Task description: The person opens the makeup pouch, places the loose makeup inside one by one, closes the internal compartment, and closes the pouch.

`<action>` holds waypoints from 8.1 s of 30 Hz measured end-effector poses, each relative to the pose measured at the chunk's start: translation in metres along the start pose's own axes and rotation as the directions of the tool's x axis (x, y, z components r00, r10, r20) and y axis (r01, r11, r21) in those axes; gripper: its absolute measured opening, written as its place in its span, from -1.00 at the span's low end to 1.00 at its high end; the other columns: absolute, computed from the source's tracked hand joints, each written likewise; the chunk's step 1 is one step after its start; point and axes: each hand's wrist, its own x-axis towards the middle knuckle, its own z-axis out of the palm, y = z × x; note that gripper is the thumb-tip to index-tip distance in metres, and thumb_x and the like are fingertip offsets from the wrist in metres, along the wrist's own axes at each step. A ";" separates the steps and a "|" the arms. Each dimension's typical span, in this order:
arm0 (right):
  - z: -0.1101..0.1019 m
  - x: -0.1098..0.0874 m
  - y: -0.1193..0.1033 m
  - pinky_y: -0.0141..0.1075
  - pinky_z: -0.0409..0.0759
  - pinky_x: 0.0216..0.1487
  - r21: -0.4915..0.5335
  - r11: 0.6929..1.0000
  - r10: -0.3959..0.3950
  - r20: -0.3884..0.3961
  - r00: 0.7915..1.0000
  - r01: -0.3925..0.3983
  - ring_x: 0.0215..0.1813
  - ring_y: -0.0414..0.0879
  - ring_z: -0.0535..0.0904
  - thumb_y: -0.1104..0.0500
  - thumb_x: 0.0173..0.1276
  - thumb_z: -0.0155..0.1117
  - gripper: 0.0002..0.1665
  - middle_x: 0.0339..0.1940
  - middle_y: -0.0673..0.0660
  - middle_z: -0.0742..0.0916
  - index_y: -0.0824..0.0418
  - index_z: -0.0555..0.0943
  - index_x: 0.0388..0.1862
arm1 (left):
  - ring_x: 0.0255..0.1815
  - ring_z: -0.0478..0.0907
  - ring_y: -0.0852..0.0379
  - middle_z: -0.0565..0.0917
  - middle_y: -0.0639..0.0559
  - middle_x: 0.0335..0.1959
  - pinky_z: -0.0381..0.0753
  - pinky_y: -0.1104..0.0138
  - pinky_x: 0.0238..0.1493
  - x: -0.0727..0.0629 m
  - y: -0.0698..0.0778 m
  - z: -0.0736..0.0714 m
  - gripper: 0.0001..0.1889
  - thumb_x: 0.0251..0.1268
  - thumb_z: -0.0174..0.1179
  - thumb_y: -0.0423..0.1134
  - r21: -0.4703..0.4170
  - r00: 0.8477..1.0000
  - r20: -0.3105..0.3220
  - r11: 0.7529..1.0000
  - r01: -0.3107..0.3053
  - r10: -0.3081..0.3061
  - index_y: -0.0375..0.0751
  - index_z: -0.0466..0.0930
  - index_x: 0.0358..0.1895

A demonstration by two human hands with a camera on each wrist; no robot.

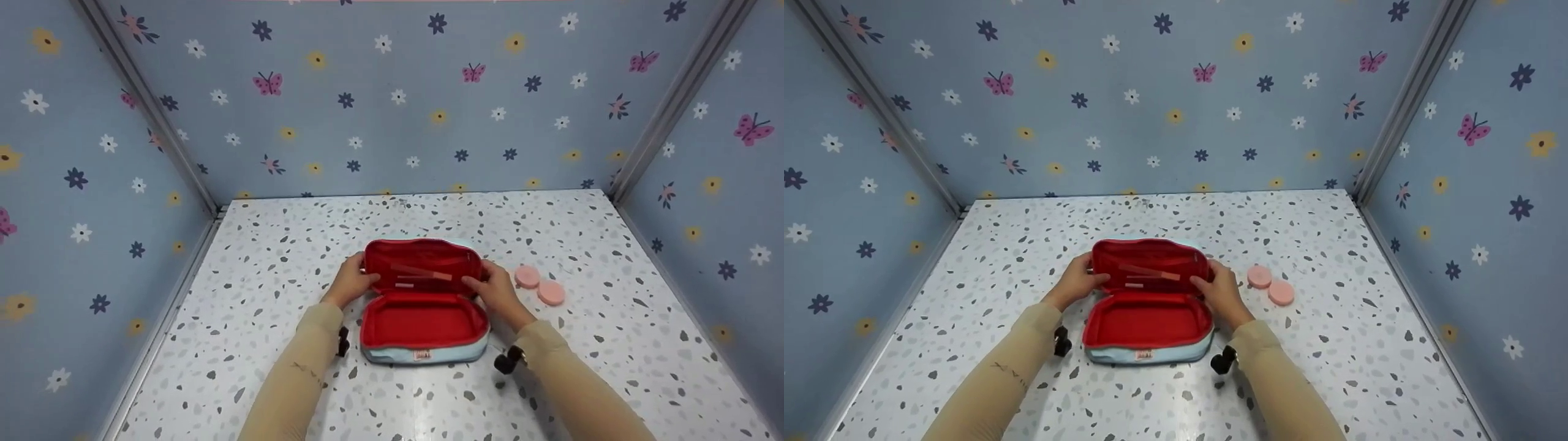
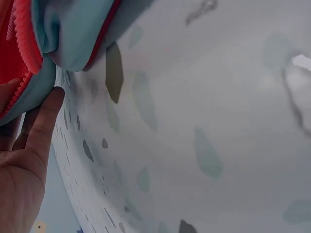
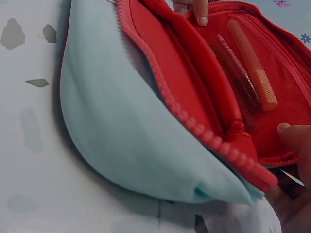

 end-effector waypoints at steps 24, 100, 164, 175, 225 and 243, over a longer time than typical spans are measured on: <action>-0.047 0.004 0.004 0.18 0.61 0.45 -0.208 0.976 -0.062 0.034 0.998 0.067 0.33 0.34 0.65 0.37 0.46 0.42 -0.44 0.27 0.49 0.71 0.43 0.57 0.41 | 0.07 0.75 -0.08 0.72 -0.27 0.20 0.75 0.30 -0.19 -0.006 -0.010 -0.023 -0.57 0.48 0.26 -0.47 -0.001 1.000 -0.022 1.000 0.021 -0.021 -0.31 0.56 0.37; -0.079 -0.011 0.007 0.26 0.60 0.42 -0.493 0.853 -0.150 0.079 0.985 0.170 0.32 0.33 0.66 0.17 0.42 0.52 -0.46 0.27 0.40 0.75 0.39 0.68 0.30 | -0.13 0.79 -0.01 0.73 -0.26 0.05 0.80 0.31 -0.25 0.004 -0.002 -0.009 -0.67 0.50 0.28 -0.48 -0.013 0.997 -0.066 1.000 -0.028 0.027 -0.33 0.59 0.25; 0.052 -0.051 -0.054 0.07 0.68 0.39 -0.368 0.731 -0.412 0.434 0.801 0.575 0.33 0.13 0.69 0.12 0.35 0.63 -0.44 0.25 0.21 0.79 0.27 0.73 0.27 | -0.06 0.79 -0.06 0.72 -0.26 0.09 0.84 0.24 -0.16 0.006 -0.008 -0.009 -0.71 0.51 0.28 -0.46 0.043 0.997 -0.069 0.998 -0.037 0.040 -0.31 0.59 0.20; 0.076 -0.047 -0.064 -0.02 0.66 0.45 -0.375 0.752 -0.332 0.494 0.804 0.541 0.39 0.04 0.66 0.05 0.44 0.57 -0.42 0.31 0.11 0.78 0.19 0.69 0.37 | -0.06 0.79 -0.07 0.74 -0.27 0.11 0.82 0.25 -0.16 0.005 -0.006 -0.009 -0.70 0.49 0.28 -0.47 0.065 0.995 -0.078 0.996 -0.054 0.059 -0.32 0.59 0.21; 0.063 -0.039 -0.060 0.12 0.57 0.53 -0.348 0.753 -0.375 0.471 0.799 0.559 0.47 0.19 0.64 0.19 0.44 0.55 -0.46 0.39 0.26 0.74 0.27 0.70 0.36 | -0.11 0.75 0.01 0.74 -0.24 0.08 0.79 0.28 -0.16 0.005 -0.005 -0.008 -0.70 0.51 0.28 -0.46 0.088 0.996 -0.076 0.995 -0.049 0.056 -0.33 0.60 0.23; 0.010 -0.032 -0.045 0.15 0.66 0.42 -0.342 0.829 -0.342 0.316 0.885 0.442 0.38 0.23 0.69 0.26 0.40 0.57 -0.43 0.38 0.29 0.73 0.32 0.68 0.36 | -0.19 0.71 0.05 0.73 -0.21 0.04 0.75 0.32 -0.26 0.007 -0.005 -0.008 -0.73 0.52 0.28 -0.45 0.083 0.997 -0.069 0.996 -0.042 0.047 -0.29 0.61 0.19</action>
